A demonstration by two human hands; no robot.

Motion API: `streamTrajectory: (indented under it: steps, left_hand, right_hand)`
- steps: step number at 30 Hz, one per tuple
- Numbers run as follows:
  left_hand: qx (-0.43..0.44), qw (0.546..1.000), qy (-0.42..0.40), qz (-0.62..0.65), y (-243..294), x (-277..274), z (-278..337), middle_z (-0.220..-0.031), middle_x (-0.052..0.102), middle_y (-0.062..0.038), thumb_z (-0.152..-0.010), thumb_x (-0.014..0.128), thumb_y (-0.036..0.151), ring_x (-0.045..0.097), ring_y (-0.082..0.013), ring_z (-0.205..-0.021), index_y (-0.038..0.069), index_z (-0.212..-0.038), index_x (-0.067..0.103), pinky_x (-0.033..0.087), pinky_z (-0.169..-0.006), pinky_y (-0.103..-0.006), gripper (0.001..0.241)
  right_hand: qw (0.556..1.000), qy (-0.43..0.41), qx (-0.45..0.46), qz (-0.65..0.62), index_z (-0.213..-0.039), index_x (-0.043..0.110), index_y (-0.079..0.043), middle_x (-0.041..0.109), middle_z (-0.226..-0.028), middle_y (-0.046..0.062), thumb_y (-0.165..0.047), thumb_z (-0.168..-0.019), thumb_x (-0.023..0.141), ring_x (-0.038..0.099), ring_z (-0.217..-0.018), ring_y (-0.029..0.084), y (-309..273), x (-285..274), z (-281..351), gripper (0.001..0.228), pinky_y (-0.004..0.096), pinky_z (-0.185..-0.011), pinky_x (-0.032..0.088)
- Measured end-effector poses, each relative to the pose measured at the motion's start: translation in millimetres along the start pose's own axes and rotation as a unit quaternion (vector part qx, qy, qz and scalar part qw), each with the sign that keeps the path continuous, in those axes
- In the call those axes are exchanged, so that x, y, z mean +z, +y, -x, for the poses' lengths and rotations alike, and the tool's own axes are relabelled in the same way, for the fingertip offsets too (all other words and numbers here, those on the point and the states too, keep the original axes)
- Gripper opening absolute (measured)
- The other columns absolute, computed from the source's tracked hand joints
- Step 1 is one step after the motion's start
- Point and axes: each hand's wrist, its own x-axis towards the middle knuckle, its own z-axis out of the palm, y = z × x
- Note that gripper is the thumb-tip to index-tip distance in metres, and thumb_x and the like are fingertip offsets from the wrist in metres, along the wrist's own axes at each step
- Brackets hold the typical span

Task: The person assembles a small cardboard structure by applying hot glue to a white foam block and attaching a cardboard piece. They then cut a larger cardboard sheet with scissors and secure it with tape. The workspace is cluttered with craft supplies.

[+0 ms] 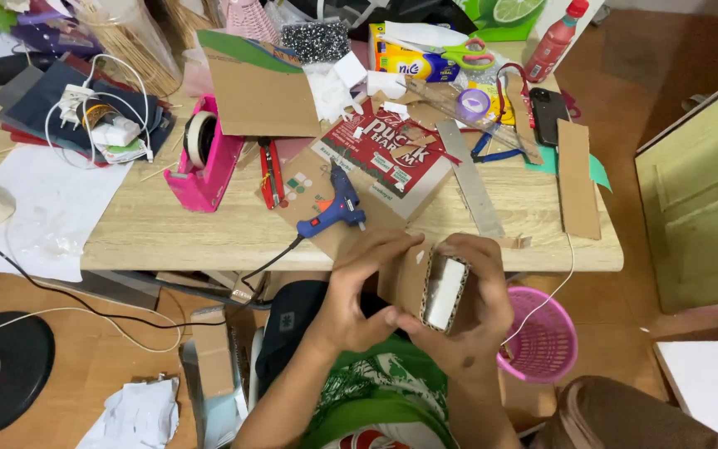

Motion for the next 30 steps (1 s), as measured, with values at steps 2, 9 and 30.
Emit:
streamTrajectory:
  steps: [2,9,30]
  left_hand:
    - [-0.014,0.999,0.005,0.039,3,-5,1,-0.118,0.064,-0.016,-0.099,0.052,0.052,0.063,-0.0289,-0.110,0.001,-0.123,0.063,0.050,-0.098,-0.0415,0.057]
    - [-0.032,0.985,0.045,0.166,7,-2,15,-0.102,0.062,-0.014,-0.095,0.074,0.028,0.066,-0.0244,-0.098,0.008,-0.103,0.059,0.055,-0.089,-0.0336,0.026]
    - [0.057,0.972,0.226,-0.015,24,19,9,-0.083,0.059,-0.009,-0.099,0.066,0.022,0.060,-0.0208,-0.077,0.005,-0.091,0.059,0.060,-0.077,-0.0372,0.020]
  right_hand:
    - [0.999,-0.041,0.002,-0.030,-0.128,0.056,-0.002,0.058,-0.121,0.016,-0.041,-0.078,0.082,0.062,-0.113,0.028,0,-7,1,0.069,0.037,-0.097,0.055]
    - [0.968,-0.141,-0.025,-0.208,-0.126,0.058,0.005,0.063,-0.116,0.018,-0.047,-0.088,0.073,0.069,-0.104,0.028,16,-11,2,0.066,0.037,-0.093,0.059]
    - [0.987,-0.011,0.105,-0.119,-0.106,0.065,-0.003,0.067,-0.102,0.013,-0.032,-0.093,0.070,0.071,-0.095,0.025,-27,16,-17,0.032,0.033,-0.083,0.060]
